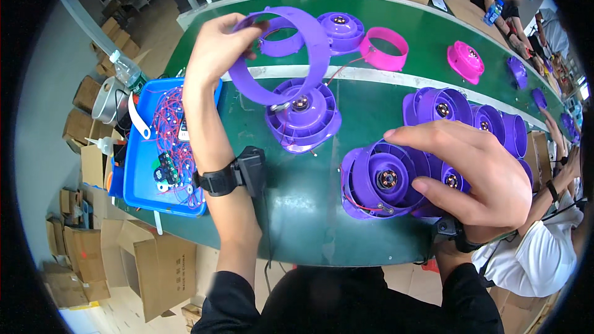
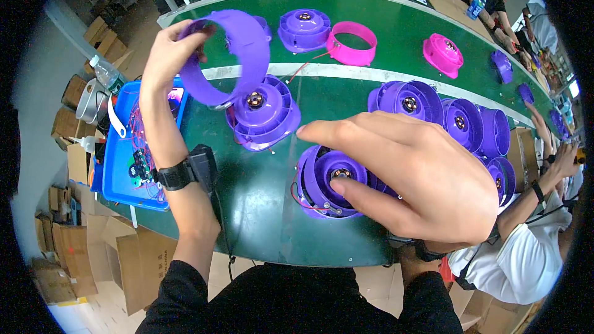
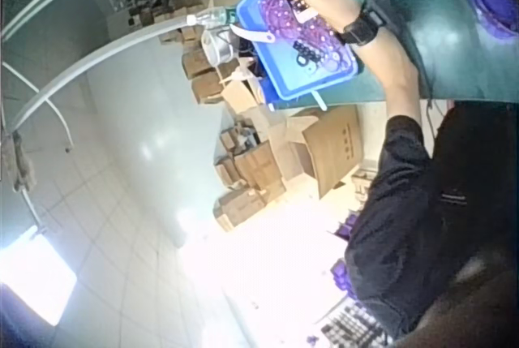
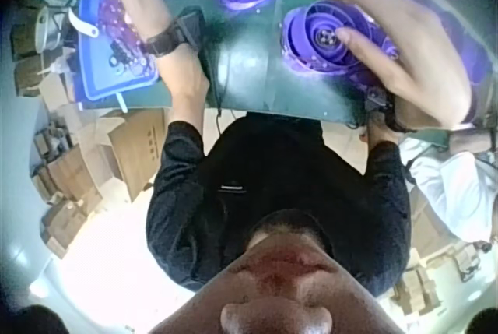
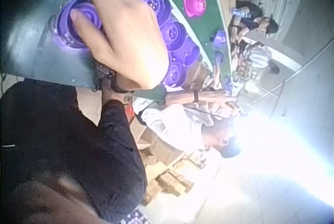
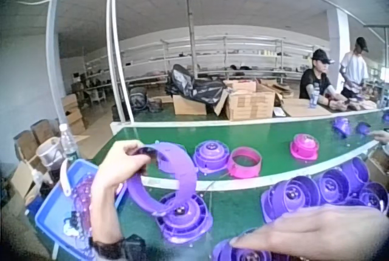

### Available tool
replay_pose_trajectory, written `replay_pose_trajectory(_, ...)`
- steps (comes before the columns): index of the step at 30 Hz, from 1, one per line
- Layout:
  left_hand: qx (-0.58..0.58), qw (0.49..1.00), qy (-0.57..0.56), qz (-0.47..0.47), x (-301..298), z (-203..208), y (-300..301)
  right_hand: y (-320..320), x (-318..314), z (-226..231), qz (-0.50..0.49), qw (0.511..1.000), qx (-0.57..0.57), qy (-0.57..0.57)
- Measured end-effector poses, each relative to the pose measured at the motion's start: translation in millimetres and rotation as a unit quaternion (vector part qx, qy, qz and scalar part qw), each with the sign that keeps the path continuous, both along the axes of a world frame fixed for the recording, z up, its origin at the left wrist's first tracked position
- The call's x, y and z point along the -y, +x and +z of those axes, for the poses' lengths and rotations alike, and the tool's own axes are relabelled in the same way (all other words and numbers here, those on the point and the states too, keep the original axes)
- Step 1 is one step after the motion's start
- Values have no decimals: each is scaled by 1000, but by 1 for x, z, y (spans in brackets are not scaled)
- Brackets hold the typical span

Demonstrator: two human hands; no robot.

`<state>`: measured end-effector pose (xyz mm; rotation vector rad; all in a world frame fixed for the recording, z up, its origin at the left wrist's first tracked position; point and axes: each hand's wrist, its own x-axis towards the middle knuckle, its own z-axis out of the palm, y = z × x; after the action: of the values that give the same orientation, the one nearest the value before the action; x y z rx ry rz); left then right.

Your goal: The person picks up purple and pink plastic fan housings from a green workbench and inspects them by turning them over in their hands. They handle the components one at a time, checking the interior and exterior surfaces before placing them back on the table. The task involves repetitive handling and visual inspection of the plastic parts.

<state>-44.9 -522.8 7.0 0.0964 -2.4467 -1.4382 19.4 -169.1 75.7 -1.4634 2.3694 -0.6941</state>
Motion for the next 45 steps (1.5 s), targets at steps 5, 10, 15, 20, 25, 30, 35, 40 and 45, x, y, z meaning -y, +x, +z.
replay_pose_trajectory(5,-126,992,2,26,-7,18,11,1,-1,1,-8,1000,-3,12)
replay_pose_trajectory(10,-120,980,-110,117,15,5,6,1,0,-5,-1,1000,-12,4)
replay_pose_trajectory(15,-226,968,-52,99,-1,22,17,2,-2,-3,-18,999,-25,-28)
replay_pose_trajectory(20,-295,949,-58,91,-41,35,32,-2,6,-15,-137,969,-46,-199)
replay_pose_trajectory(25,-434,897,-81,-12,-96,36,37,4,24,-20,-277,888,-31,-365)
replay_pose_trajectory(30,-545,818,-175,-59,-121,31,39,1,40,-26,-270,844,-93,-454)
replay_pose_trajectory(35,-557,816,-131,-86,-138,35,42,-1,36,-18,-270,804,-192,-494)
replay_pose_trajectory(40,-460,878,-27,-133,-133,33,53,-9,31,-25,-287,798,-213,-485)
replay_pose_trajectory(45,-363,914,83,-164,-141,30,58,-1,44,-29,-265,832,-92,-478)
